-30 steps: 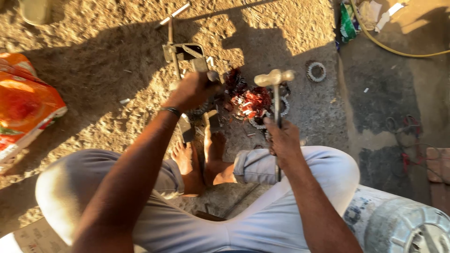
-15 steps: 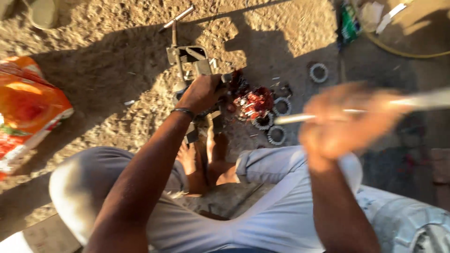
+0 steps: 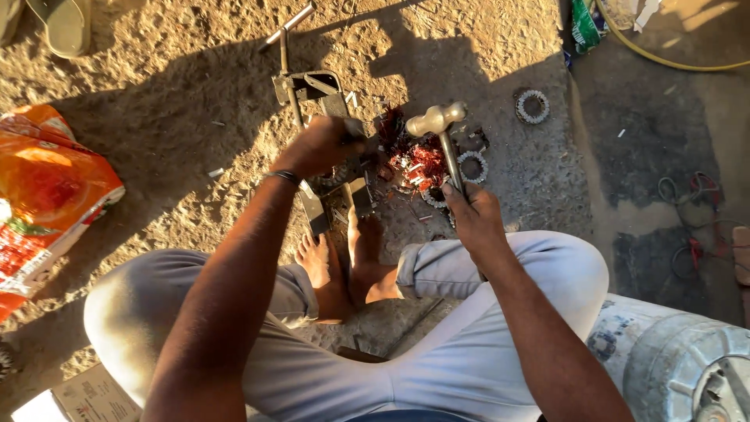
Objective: The person sits on the ground and uses a hammer to strike a metal ring held in a clamp. They repeatedly hit the ring, occasionally adjusting its position, while other similar rings lie nearby.
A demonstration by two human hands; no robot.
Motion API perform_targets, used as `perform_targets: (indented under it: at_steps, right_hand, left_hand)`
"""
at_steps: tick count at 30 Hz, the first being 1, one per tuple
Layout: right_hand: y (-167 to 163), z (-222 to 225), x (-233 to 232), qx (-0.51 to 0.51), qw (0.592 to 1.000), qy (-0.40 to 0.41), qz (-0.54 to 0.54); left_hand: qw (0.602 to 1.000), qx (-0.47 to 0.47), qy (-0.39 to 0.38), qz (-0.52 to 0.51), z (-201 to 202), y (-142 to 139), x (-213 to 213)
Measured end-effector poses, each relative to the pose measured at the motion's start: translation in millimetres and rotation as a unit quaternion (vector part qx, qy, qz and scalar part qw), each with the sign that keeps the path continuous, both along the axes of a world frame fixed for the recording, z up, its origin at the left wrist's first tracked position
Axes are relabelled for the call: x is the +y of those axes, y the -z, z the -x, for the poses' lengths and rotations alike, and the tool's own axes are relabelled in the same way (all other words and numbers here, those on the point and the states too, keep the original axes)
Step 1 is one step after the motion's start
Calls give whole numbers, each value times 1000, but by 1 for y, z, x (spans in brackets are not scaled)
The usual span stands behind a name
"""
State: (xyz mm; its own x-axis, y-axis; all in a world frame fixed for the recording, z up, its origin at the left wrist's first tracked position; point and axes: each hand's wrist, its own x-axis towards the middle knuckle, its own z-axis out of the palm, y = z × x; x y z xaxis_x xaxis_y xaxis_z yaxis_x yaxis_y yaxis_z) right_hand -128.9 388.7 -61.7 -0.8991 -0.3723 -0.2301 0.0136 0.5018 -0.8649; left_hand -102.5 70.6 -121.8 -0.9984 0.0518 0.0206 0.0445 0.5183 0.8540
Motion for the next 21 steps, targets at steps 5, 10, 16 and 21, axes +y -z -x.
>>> perform_targets:
  at_steps: [5,10,16,21]
  right_hand:
    - [10,4,7,-34,998,43,22]
    - [6,2,0,-48,998,34,28]
    - [-8,-2,-6,-30,999,14,10]
    - [-14,-1,-6,-12,998,16,56]
  left_hand:
    - [988,-89,-116,-49,-2,-3,-22]
    - [999,-32,-20,-39,-5,8,-3]
    - [1000,0,-11,-10,-3,16,2]
    - [999,-2,-29,-16,-5,13,-1]
